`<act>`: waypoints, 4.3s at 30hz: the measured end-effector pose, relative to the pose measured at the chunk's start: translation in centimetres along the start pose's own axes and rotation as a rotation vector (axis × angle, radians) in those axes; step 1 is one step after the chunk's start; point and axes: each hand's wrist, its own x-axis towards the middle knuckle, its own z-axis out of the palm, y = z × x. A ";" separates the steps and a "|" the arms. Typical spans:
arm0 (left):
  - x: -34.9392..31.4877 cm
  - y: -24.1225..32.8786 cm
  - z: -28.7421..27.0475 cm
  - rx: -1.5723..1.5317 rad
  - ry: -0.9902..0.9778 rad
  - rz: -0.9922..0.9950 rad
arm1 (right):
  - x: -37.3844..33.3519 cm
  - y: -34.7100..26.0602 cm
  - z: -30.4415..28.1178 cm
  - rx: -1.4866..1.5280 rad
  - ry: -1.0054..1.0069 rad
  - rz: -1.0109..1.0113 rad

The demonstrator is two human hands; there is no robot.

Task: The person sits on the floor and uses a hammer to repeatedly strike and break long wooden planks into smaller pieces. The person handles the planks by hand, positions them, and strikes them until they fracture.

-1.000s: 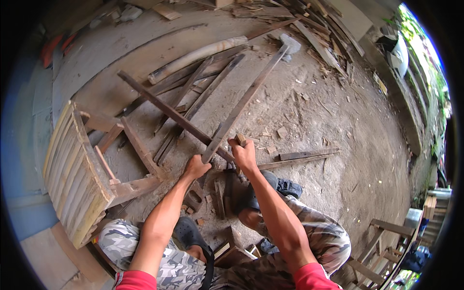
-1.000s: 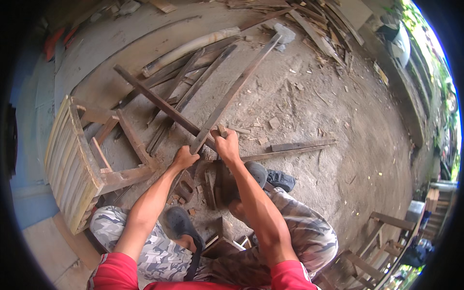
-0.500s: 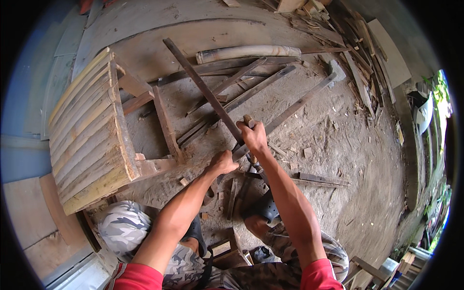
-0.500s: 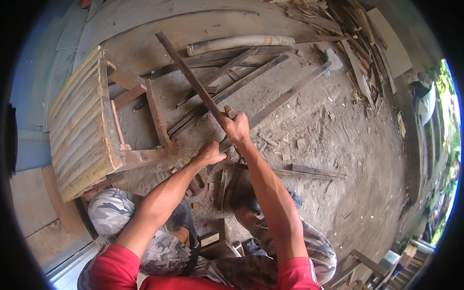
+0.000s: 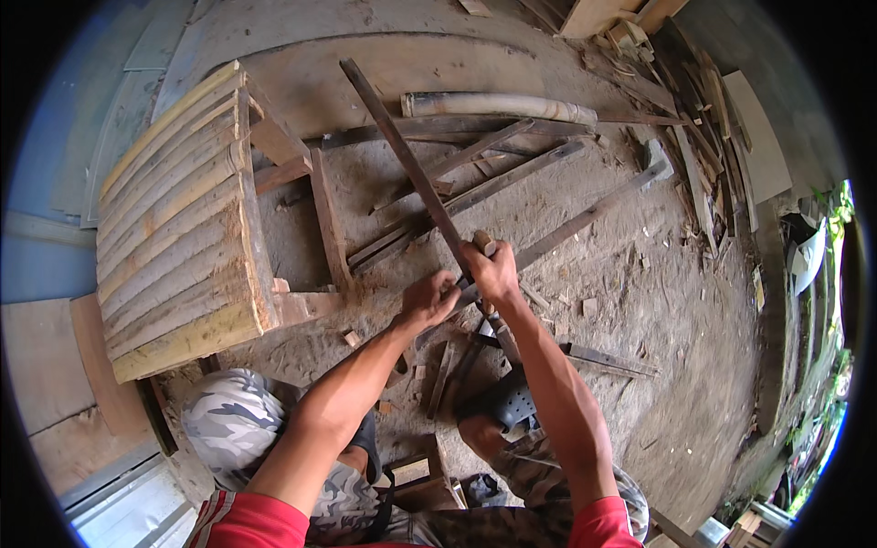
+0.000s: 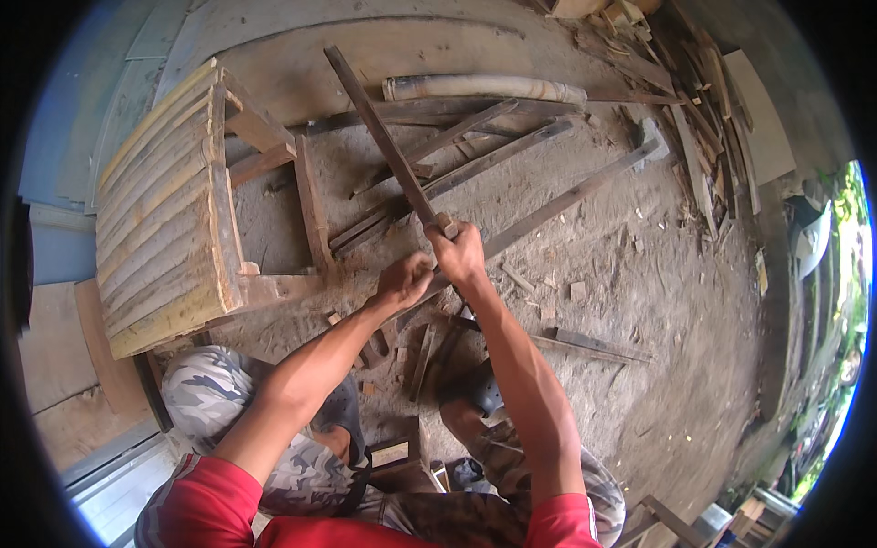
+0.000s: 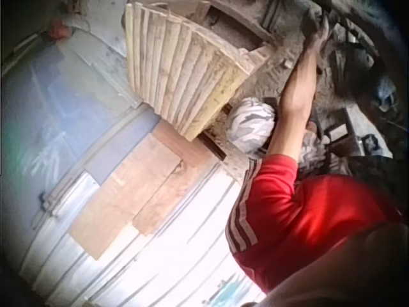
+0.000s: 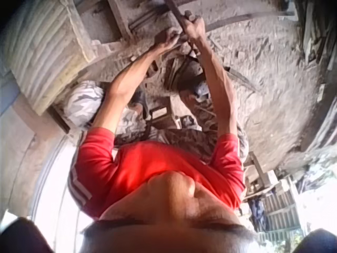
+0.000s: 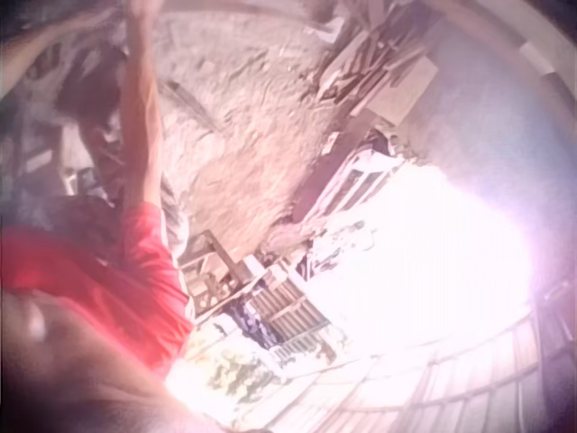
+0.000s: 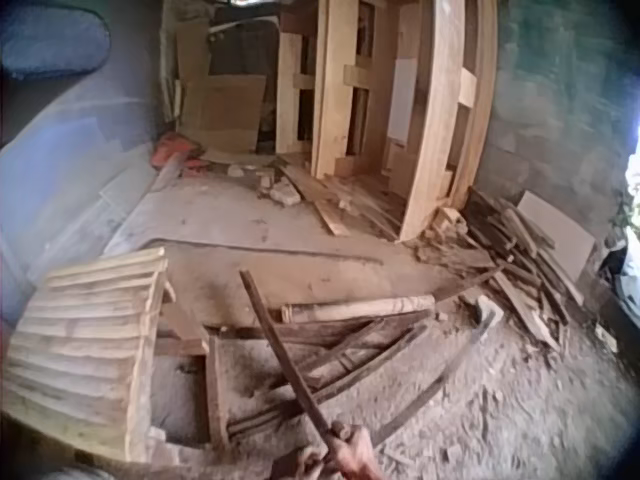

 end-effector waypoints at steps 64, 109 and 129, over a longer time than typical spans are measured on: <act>12.2 5.0 -5.7 0.682 -0.113 -0.063 | -4.0 1.3 -1.2 0.123 -0.226 -0.072; -1.3 -0.2 2.1 0.265 -0.169 -0.071 | -16.4 11.8 -3.8 1.164 1.014 0.244; -1.9 -2.1 2.0 0.067 -0.142 -0.014 | -15.5 11.0 -1.7 1.190 0.955 0.192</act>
